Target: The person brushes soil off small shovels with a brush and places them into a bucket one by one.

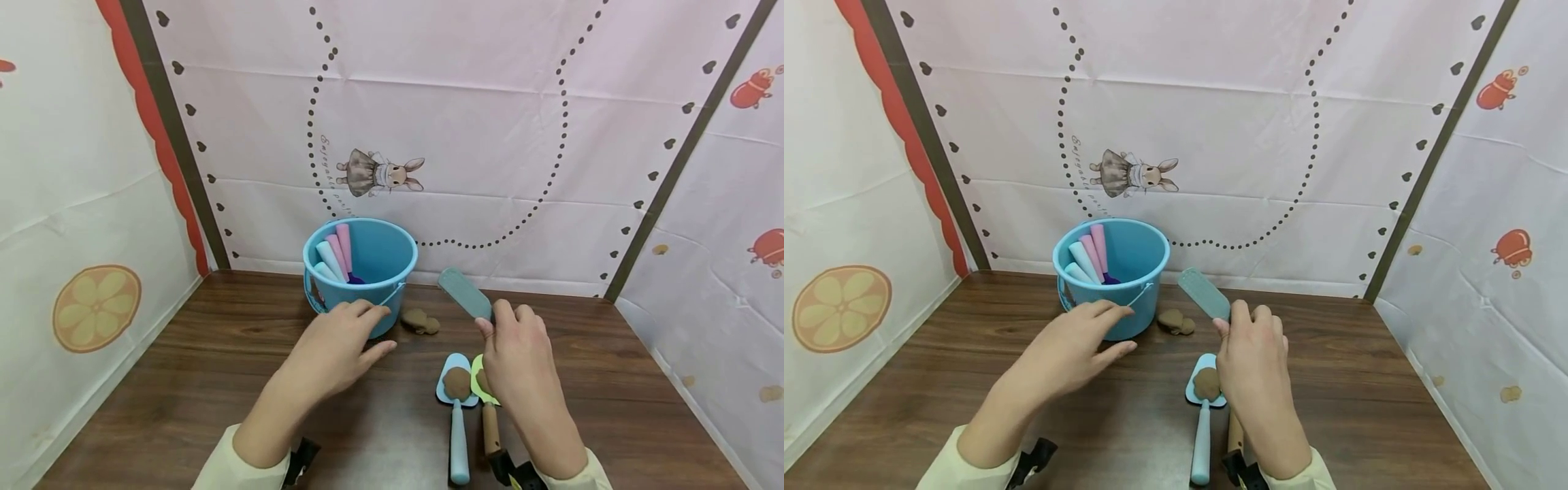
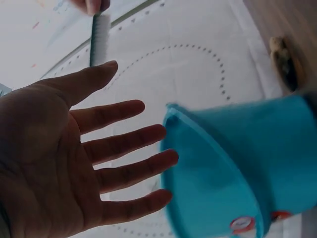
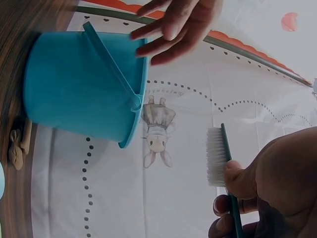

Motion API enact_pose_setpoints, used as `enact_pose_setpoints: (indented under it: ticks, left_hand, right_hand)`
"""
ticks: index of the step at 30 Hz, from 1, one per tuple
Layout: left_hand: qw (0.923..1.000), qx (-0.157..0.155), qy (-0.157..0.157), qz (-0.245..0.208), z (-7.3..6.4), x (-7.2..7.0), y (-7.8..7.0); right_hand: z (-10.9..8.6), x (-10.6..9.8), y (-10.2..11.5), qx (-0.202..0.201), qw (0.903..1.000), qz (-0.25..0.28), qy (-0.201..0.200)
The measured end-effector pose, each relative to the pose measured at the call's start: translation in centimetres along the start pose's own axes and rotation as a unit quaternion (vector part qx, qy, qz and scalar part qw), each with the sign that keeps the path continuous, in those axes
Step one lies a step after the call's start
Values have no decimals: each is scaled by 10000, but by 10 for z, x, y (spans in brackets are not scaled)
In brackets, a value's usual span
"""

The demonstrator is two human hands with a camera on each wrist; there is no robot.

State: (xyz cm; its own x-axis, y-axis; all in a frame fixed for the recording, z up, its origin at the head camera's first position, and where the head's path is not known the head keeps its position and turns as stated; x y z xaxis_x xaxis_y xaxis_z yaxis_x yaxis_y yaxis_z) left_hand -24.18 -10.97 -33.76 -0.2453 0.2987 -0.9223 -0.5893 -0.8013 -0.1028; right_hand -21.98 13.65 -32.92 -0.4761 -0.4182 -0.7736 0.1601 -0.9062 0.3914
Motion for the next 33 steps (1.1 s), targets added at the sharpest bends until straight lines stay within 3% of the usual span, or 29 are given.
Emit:
enact_pose_setpoints:
  ticks: [6,9,12,17,23,26,33]
  left_hand:
    - [9966,357,726,183,13,38,-21]
    - [9906,470,1208,440,20,57,-37]
    - [9818,360,1806,462,26,74,-54]
    - [9580,21,2856,235,29,102,-81]
    - [9201,-700,3832,413,23,129,-107]
    - [9103,-787,4017,614,21,136,-114]
    - [9249,-363,3551,1306,19,138,-122]
  right_hand:
    - [0,1,-1,97,9999,44,74]
    - [0,0,0,70,10000,49,16]
    - [-1,-1,0,49,10000,49,-3]
    - [-2,-2,-1,55,9999,91,39]
    - [-2,-3,1,41,9999,103,97]
    - [-3,-3,2,21,9998,116,129]
    - [-4,-2,4,0,9998,122,170]
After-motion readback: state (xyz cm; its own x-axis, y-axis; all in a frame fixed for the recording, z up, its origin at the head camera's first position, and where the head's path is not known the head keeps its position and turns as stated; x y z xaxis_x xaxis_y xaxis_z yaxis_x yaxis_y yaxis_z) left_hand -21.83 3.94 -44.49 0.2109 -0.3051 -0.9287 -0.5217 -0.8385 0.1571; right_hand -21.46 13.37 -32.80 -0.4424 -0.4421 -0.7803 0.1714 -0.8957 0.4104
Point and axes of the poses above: each hand's wrist, its own z-axis towards the middle knuckle, its own x-axis out of the palm, y = z × x, the point moved 2 cm from there along z, towards the middle knuckle, and after that the axes turned 5 degrees about x, right-handed, at the moved point
